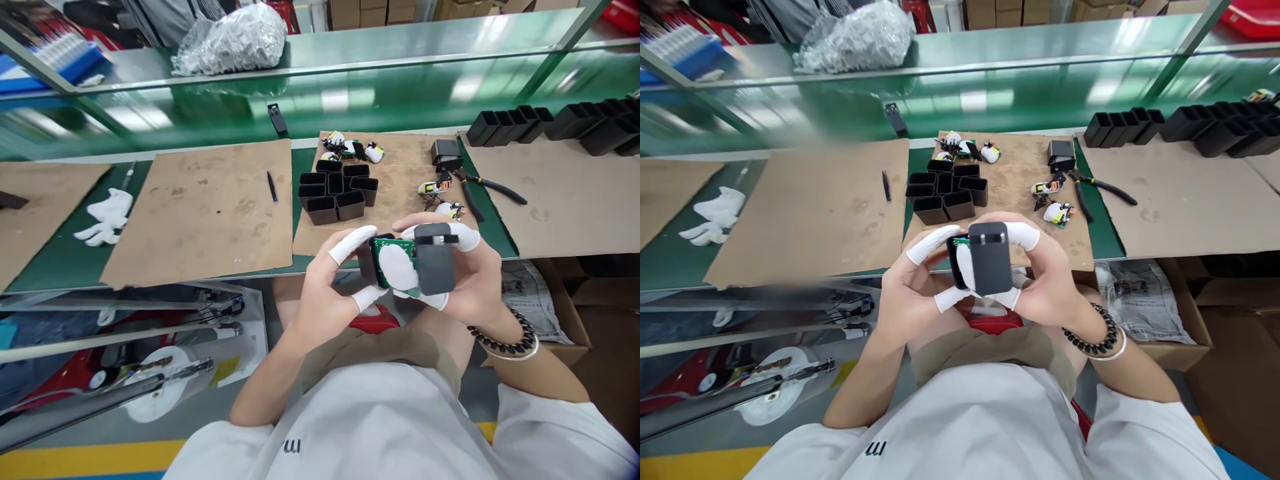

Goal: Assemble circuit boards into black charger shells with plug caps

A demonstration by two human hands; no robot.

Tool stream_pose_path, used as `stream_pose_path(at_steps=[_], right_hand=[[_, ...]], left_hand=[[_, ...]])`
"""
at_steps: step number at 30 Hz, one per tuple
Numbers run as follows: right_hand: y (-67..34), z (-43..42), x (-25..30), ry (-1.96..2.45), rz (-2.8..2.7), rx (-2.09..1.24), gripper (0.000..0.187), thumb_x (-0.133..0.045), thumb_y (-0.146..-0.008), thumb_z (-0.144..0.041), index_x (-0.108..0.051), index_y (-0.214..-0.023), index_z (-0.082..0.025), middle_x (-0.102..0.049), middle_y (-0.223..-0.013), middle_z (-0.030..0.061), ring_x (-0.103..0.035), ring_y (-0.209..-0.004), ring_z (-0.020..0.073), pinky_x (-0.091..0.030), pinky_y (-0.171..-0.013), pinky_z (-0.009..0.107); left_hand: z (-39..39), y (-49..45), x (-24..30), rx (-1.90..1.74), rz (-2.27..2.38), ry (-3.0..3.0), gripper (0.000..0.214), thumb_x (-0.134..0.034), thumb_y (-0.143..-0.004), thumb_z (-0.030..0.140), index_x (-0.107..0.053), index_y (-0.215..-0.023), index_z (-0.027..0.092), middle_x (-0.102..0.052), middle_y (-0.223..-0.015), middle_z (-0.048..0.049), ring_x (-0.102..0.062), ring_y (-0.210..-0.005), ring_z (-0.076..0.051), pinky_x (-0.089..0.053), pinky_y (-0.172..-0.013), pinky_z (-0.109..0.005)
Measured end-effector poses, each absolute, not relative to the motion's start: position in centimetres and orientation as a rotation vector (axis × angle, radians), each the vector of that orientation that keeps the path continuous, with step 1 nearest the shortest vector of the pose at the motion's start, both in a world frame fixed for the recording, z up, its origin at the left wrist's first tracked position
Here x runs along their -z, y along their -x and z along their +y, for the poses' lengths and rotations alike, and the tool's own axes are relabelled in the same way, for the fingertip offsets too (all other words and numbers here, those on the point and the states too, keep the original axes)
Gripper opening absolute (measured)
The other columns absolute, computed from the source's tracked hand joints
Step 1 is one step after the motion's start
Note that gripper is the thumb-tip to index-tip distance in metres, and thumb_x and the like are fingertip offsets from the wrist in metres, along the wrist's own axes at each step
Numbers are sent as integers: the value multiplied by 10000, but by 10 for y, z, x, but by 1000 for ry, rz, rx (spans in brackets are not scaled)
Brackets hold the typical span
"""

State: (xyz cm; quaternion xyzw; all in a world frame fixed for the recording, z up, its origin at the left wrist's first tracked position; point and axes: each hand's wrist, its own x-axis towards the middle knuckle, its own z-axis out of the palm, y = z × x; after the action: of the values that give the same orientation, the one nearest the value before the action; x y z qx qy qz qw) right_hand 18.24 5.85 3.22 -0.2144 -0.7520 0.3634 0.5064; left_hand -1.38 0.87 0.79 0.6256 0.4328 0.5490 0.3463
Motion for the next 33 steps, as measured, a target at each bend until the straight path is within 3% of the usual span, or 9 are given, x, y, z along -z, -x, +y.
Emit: stream_pose_path(at_steps=[6,14,23,28,33], right_hand=[[-189,60,-27,538,-1773,-840,540,-872,-700,-132,-709,-1200,-252,-725,-1200,73,-706,-1115,273,-598,-992,454],[-189,61,-21,559,-1744,-869,553,-883,-706,-160,-697,-1206,-304,-740,-1190,51,-707,-1116,286,-596,-993,499],[-196,61,-17,573,-1778,-837,521,-889,-748,-224,-706,-1229,-306,-730,-1163,54,-703,-1036,271,-604,-878,437],[-200,61,-12,573,-1747,-860,596,-877,-733,-189,-689,-1279,-334,-719,-1186,38,-703,-1073,274,-591,-922,437],[-201,64,-4,575,-1748,-905,604,-858,-772,-237,-654,-1326,-364,-719,-1240,37,-700,-1115,283,-596,-968,473]], left_hand=[[8,11,-11,-1442,1087,-1693,673,-809,-789,89,-642,-1411,287,-664,-1387,-83,-672,-1274,-292,-573,-1139,-465],[13,11,-11,-1419,1109,-1775,655,-805,-808,111,-639,-1418,283,-663,-1381,-95,-659,-1296,-300,-583,-1130,-451],[17,10,-10,-1359,1098,-1771,626,-818,-800,118,-663,-1386,272,-666,-1373,-104,-655,-1294,-308,-636,-1038,-410],[21,8,-10,-1364,1123,-1808,627,-827,-785,110,-675,-1371,272,-690,-1339,-90,-662,-1288,-297,-589,-1106,-412],[22,8,-10,-1324,1141,-1813,626,-847,-777,143,-679,-1367,270,-693,-1334,-90,-669,-1278,-296,-617,-1064,-393]])
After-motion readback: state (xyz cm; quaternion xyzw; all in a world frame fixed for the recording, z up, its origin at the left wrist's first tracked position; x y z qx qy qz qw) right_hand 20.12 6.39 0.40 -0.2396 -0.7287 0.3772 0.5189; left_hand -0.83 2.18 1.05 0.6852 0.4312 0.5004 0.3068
